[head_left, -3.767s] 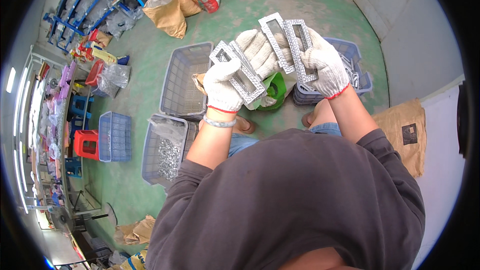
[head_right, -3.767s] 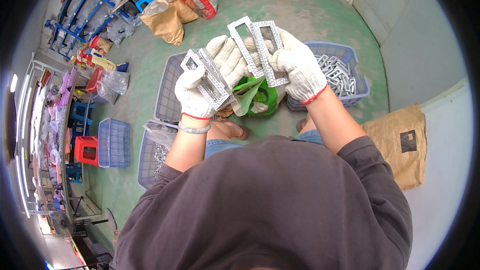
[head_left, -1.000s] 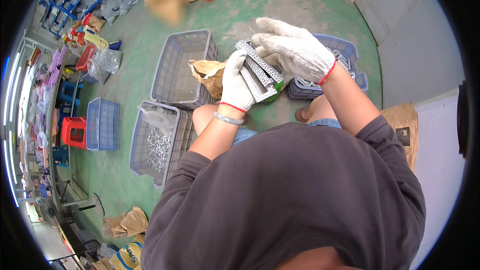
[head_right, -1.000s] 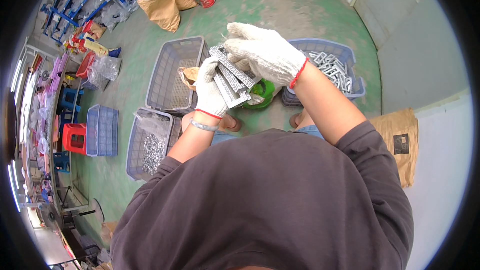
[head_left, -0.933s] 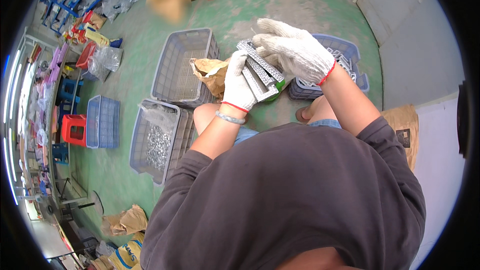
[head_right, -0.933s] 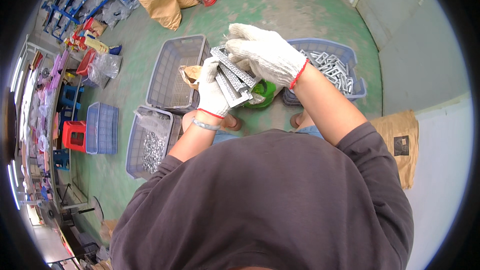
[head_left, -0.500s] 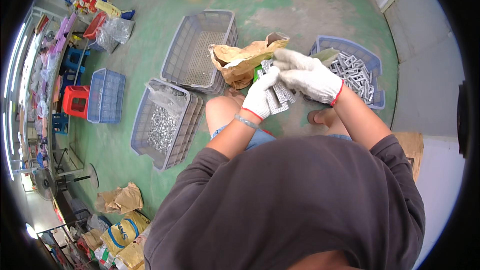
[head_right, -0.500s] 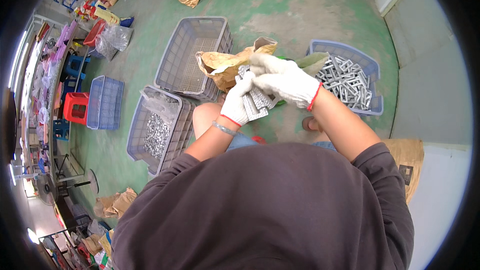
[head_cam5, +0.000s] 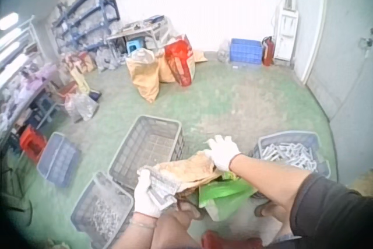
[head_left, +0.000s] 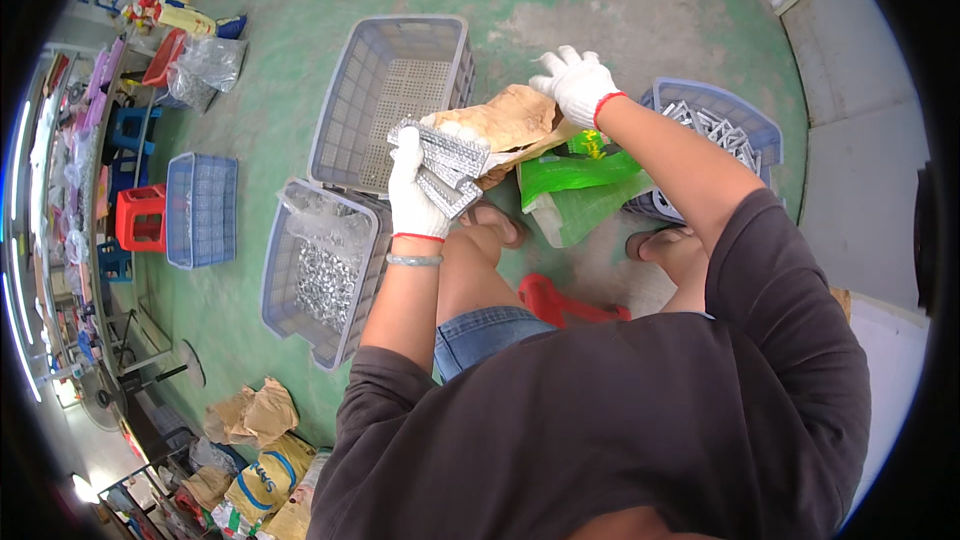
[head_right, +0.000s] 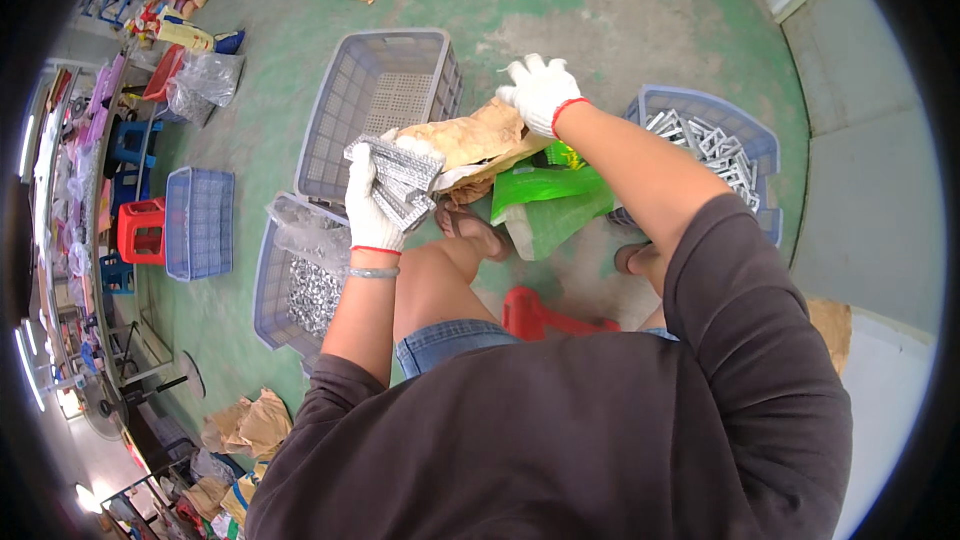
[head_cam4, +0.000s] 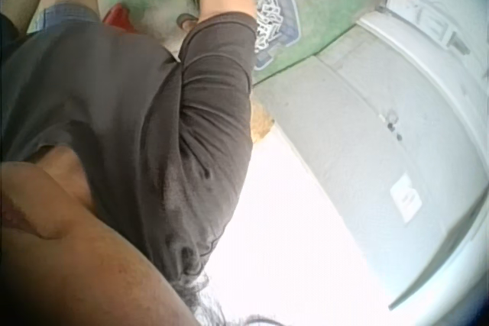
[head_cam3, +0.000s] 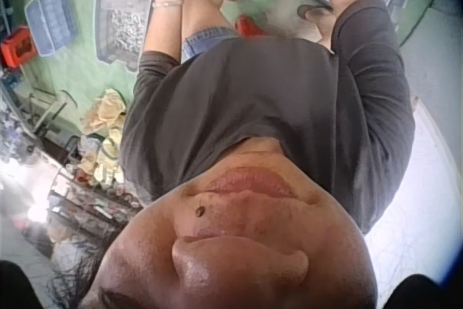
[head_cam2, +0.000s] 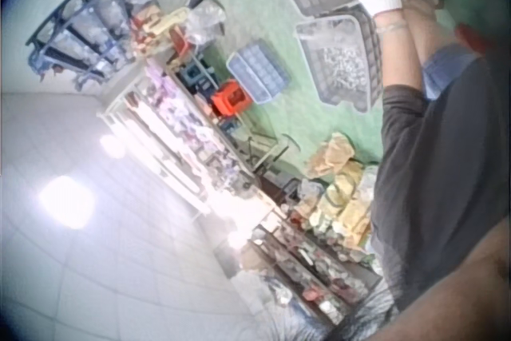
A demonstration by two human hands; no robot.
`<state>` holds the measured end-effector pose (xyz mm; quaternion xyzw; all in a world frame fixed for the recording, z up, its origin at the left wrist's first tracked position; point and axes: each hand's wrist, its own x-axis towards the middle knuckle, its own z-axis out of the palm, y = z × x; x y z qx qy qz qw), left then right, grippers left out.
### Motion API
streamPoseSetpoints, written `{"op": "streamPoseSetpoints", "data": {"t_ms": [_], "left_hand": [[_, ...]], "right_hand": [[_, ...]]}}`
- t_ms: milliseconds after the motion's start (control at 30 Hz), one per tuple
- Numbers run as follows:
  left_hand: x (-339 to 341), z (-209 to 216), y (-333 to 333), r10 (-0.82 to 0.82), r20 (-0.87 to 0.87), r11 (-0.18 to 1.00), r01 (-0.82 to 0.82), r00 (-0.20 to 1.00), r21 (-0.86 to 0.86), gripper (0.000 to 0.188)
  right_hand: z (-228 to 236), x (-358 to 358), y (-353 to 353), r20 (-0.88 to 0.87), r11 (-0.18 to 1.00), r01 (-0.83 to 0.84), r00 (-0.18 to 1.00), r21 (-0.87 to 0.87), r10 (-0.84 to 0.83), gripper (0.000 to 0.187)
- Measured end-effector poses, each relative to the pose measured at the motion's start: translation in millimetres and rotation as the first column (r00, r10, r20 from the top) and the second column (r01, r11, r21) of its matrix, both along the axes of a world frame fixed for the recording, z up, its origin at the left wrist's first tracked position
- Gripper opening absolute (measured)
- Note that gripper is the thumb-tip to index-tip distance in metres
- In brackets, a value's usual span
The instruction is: The person picks up metal rectangular frames from a paper bag, turns them over to check both sides, and places them into a blue plastic bin.
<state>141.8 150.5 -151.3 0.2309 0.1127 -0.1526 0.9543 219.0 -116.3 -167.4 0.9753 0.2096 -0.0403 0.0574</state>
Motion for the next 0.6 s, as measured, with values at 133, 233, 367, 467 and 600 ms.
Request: {"op": "streamPoseSetpoints", "data": {"t_ms": [133, 233, 367, 467, 600], "left_hand": [[26, 0, -12, -0.026, 0.002, 0.998, 0.026, 1.0, 0.058, 0.048], [35, -4, -39, -0.089, -0.04, 0.993, 0.092, 0.995, 0.073, 0.042], [35, -29, -75, -0.283, -0.154, 0.959, 0.278, 0.947, -0.048, 0.032], [38, -48, -94, -0.285, -0.338, 0.955, 0.295, 0.897, -0.023, 0.027], [45, -63, -108, -0.11, -0.516, 0.994, 0.083, 0.85, -0.074, 0.023]], "right_hand": [[-16, 25, 9, -0.119, 0.9, -0.314, 0.949, -0.301, 0.291, 0.026], [-26, 50, 19, -0.303, 0.997, 0.076, 0.95, -0.033, -0.082, 0.029], [-27, 71, 13, -0.361, 0.786, 0.413, 0.896, 0.46, -0.26, 0.045], [-31, 71, 5, -0.391, 0.753, 0.437, 0.884, 0.492, -0.256, 0.048], [-45, 52, -11, -0.354, 0.732, 0.426, 0.897, 0.532, -0.265, 0.047]]}}
